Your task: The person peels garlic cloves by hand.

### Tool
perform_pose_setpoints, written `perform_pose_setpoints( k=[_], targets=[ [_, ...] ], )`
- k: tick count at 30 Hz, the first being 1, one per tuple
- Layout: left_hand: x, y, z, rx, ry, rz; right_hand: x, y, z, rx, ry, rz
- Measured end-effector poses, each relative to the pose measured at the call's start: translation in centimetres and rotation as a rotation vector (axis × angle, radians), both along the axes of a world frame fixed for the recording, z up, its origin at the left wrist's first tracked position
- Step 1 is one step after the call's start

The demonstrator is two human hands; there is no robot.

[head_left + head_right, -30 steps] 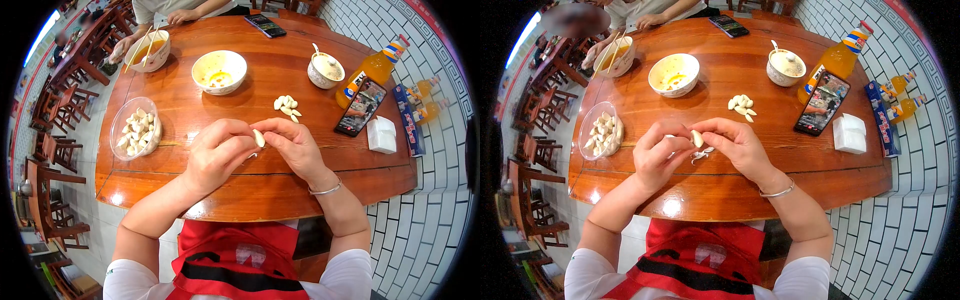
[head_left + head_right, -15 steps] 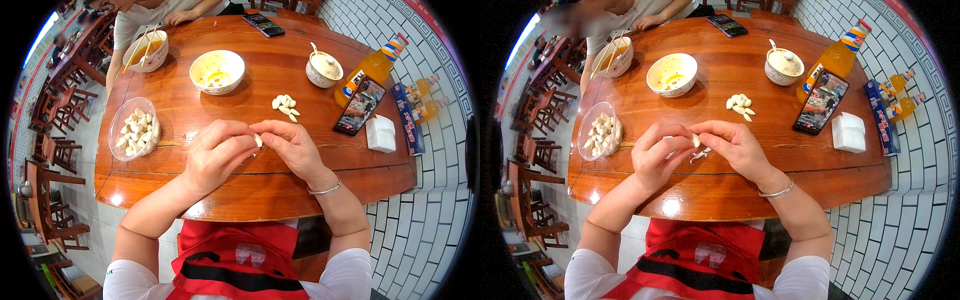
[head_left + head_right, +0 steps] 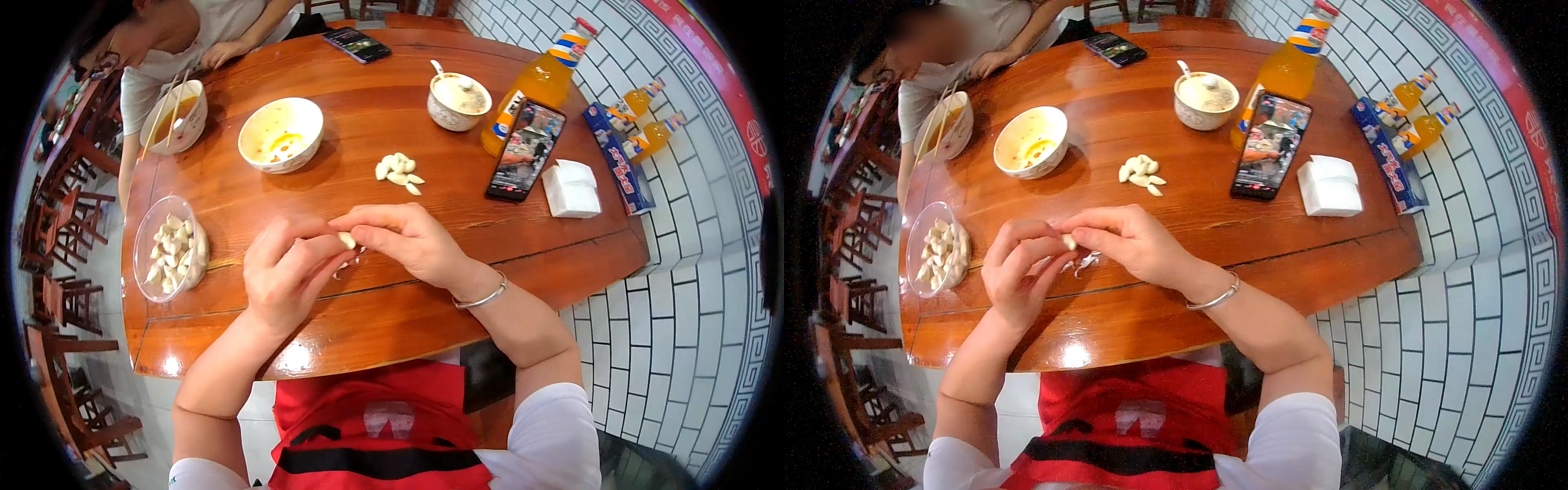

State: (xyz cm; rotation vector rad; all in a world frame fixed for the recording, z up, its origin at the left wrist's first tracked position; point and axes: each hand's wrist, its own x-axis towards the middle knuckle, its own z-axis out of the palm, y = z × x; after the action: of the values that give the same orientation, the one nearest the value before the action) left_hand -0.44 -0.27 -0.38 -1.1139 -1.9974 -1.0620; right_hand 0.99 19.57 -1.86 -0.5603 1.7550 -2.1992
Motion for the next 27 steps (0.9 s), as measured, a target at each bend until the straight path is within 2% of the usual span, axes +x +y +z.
perform_pose_setpoints(
  k=[3, 18, 27],
  targets=[
    [0.17, -0.40, 0.08, -0.043, -0.024, -0.012, -0.11, -0.09, -0.33, -0.076, 0.006, 0.036],
    [0.26, -0.30, 0.19, -0.049, -0.049, 0.010, -0.08, 0.03, -0.13, -0.043, -0.007, 0.070],
    [-0.24, -0.39, -0.20, 0.000, -0.024, -0.023, 0.12, -0.17, 0.23, 0.026, 0.020, -0.005]
  ],
)
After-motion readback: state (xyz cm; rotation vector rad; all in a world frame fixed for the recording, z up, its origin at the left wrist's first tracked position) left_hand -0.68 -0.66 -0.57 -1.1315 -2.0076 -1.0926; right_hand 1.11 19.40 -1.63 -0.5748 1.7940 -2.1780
